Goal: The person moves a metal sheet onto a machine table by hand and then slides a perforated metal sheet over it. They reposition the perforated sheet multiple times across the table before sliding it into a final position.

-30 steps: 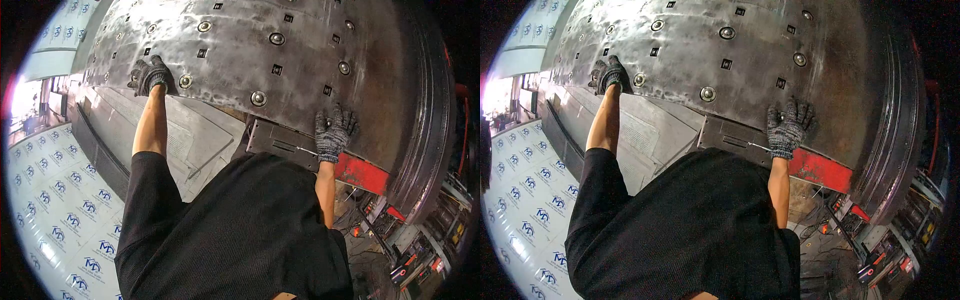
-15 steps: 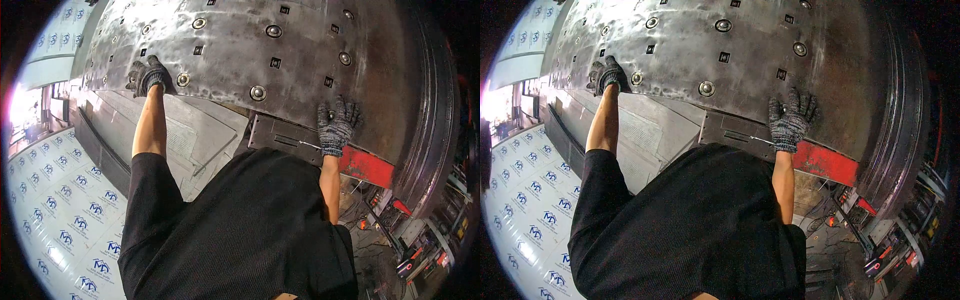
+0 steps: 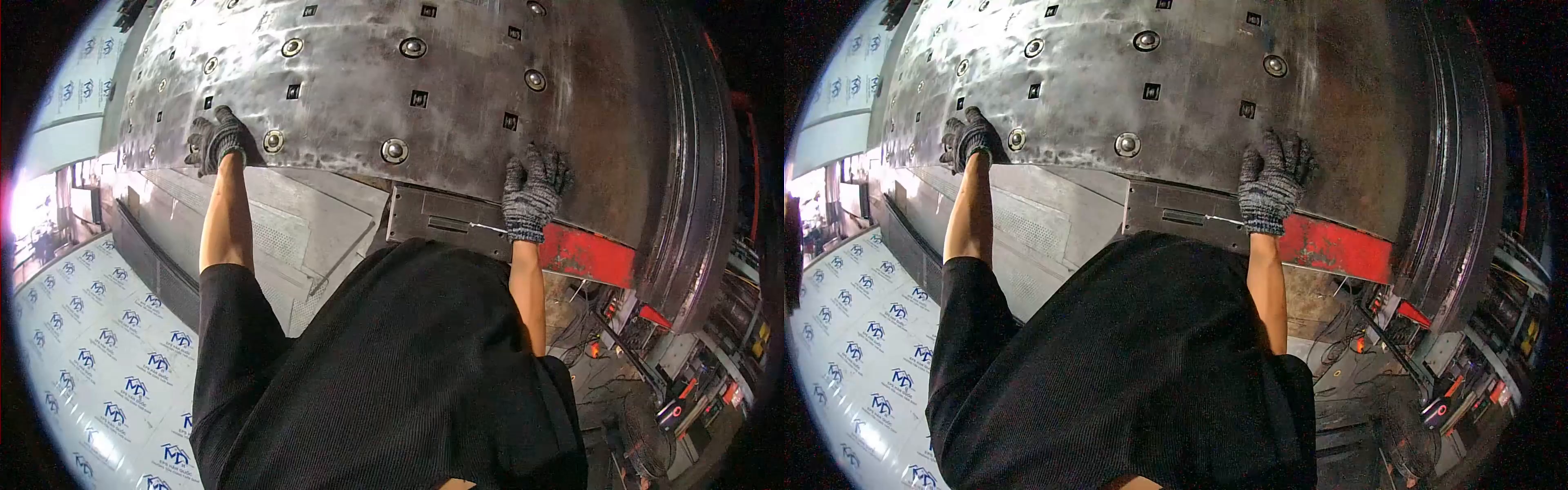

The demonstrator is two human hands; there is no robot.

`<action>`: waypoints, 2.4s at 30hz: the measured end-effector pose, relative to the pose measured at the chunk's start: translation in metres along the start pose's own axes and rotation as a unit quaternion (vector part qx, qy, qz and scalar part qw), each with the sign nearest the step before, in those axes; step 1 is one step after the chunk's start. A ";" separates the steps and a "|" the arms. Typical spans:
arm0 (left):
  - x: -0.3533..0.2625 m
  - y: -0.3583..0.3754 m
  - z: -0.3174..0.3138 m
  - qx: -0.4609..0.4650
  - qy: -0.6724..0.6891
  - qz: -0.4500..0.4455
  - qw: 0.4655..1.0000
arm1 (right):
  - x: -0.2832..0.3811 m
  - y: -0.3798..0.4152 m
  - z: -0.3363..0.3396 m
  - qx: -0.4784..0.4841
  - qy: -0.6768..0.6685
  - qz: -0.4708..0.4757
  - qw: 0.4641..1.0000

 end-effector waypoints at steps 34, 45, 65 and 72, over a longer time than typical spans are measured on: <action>-0.002 0.002 0.000 0.010 0.012 0.006 1.000 | -0.018 0.011 0.011 -0.019 -0.022 -0.047 0.998; -0.003 0.003 0.002 0.015 -0.002 0.012 1.000 | -0.014 0.007 0.015 -0.012 -0.030 -0.047 0.998; 0.000 -0.005 -0.008 0.014 0.007 0.003 1.000 | -0.015 0.007 0.014 -0.012 -0.024 -0.048 0.998; 0.000 -0.003 -0.005 0.005 -0.001 0.002 1.000 | -0.014 0.007 0.012 0.002 -0.021 -0.046 0.999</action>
Point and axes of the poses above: each hand's wrist, its own y-axis away from the middle knuckle, its own z-axis out of the back of the hand, x = y × z, the point moved 8 cm from there along -y, towards the middle knuckle, and after that the axes turned 5 degrees about -x, right-handed, at the moved point
